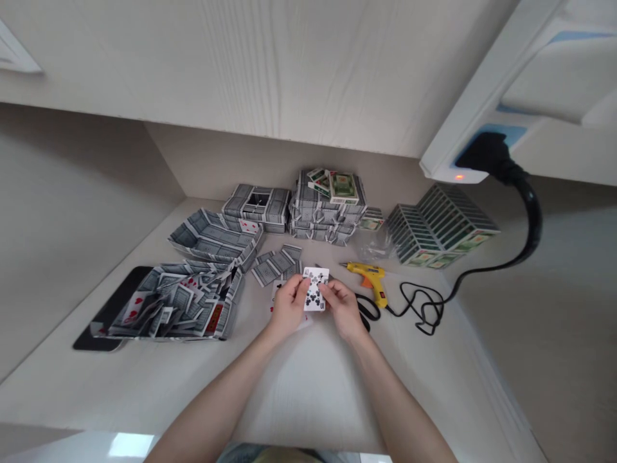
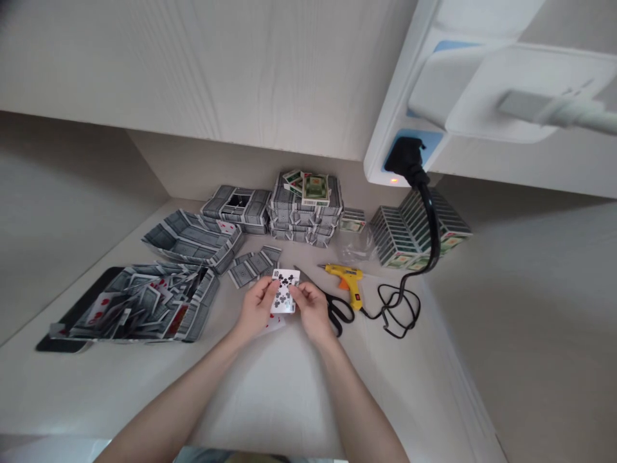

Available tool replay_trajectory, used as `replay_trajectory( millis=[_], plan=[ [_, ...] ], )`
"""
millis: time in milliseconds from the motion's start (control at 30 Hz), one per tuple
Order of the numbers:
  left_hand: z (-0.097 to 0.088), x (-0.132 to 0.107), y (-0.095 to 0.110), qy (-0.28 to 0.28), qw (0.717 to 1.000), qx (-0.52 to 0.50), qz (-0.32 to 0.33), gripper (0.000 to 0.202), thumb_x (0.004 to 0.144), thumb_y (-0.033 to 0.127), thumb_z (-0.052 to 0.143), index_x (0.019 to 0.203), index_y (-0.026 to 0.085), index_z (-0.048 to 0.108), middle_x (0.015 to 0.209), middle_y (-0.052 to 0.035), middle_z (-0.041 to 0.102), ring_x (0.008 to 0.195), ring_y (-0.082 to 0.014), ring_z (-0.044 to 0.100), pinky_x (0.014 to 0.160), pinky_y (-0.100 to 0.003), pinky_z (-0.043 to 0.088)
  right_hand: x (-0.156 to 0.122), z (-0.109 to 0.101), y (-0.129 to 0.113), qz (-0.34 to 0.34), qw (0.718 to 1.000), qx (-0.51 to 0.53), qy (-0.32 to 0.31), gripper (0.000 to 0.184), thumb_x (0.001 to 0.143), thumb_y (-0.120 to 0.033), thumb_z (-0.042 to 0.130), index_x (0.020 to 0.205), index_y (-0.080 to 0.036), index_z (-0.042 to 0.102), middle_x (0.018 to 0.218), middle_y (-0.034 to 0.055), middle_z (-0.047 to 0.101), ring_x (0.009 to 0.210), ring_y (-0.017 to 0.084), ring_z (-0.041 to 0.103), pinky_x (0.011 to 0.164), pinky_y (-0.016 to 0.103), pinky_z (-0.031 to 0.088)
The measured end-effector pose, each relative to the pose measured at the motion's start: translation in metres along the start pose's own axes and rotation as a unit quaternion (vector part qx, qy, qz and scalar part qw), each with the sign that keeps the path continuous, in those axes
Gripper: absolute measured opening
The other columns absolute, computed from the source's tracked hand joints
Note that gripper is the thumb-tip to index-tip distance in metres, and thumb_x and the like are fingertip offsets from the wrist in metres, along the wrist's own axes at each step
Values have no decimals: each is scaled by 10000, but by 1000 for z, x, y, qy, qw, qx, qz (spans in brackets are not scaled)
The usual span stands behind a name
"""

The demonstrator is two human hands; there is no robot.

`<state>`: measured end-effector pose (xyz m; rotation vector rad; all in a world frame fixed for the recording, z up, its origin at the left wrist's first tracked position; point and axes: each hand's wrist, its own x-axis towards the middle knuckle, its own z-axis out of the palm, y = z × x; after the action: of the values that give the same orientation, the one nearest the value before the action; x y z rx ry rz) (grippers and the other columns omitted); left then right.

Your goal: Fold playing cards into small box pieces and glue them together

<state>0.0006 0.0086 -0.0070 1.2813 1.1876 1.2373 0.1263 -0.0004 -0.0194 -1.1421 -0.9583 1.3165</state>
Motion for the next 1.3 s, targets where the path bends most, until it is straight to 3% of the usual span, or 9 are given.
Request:
replay_trajectory(
  millis=[133,300,533,733,867,967,1133,1300],
  plan=[
    [-5,4,6,-24,998,-48,-37,266,685,398,607,658,134,594,584,26,520,545,-84,454,488,-182,358,-1,1,0,-41,997,-57,-15,275,741,-410,564,624,-190,448,526,-51,441,476,87,375,461,209,314],
    [-5,3,10,-82,972,-142,-167,354,560,340,725,824,113,663,700,-39,652,577,-132,565,529,-232,425,-8,9,-3,-116,976,-178,-46,180,782,-356,476,703,-194,480,632,-14,508,567,122,446,526,228,372],
    [0,0,13,-12,933,-278,-227,275,525,254,740,746,98,690,719,-78,688,646,-176,617,619,-280,484,-13,13,-5,-183,940,-285,-47,122,802,-281,424,756,-194,496,674,3,542,584,131,468,567,238,380],
    [-2,-1,12,-12,911,-319,-262,235,526,234,731,705,92,674,684,-59,670,601,-151,601,591,-268,476,-16,18,-6,-193,945,-256,-61,94,804,-242,420,731,-198,461,709,-5,507,600,120,450,572,229,368],
    [1,-1,12,6,951,-225,-213,309,545,304,734,763,102,649,672,-36,652,585,-139,584,548,-242,445,-15,17,-1,-139,967,-212,-22,150,795,-291,459,678,-201,434,588,-44,421,516,104,378,513,219,328],
    [1,0,11,17,975,-168,-147,305,645,385,646,816,134,613,688,-7,629,607,-128,564,541,-221,423,-13,15,-1,-98,985,-139,-7,190,792,-346,483,686,-198,429,580,-47,412,504,99,376,485,213,322],
    [-3,5,7,22,993,-96,-59,219,701,306,541,857,165,602,812,-3,624,741,-133,549,680,-230,428,-9,14,-6,-69,997,-33,-14,224,773,-393,527,880,-201,486,628,-33,492,516,103,437,483,213,364],
    [-3,5,8,-7,995,-83,-53,253,711,281,511,924,163,580,768,2,606,691,-126,531,649,-227,420,-9,15,-9,-42,999,-21,-11,329,760,-430,538,990,-202,478,575,-43,478,437,88,399,396,192,323]
  ],
)
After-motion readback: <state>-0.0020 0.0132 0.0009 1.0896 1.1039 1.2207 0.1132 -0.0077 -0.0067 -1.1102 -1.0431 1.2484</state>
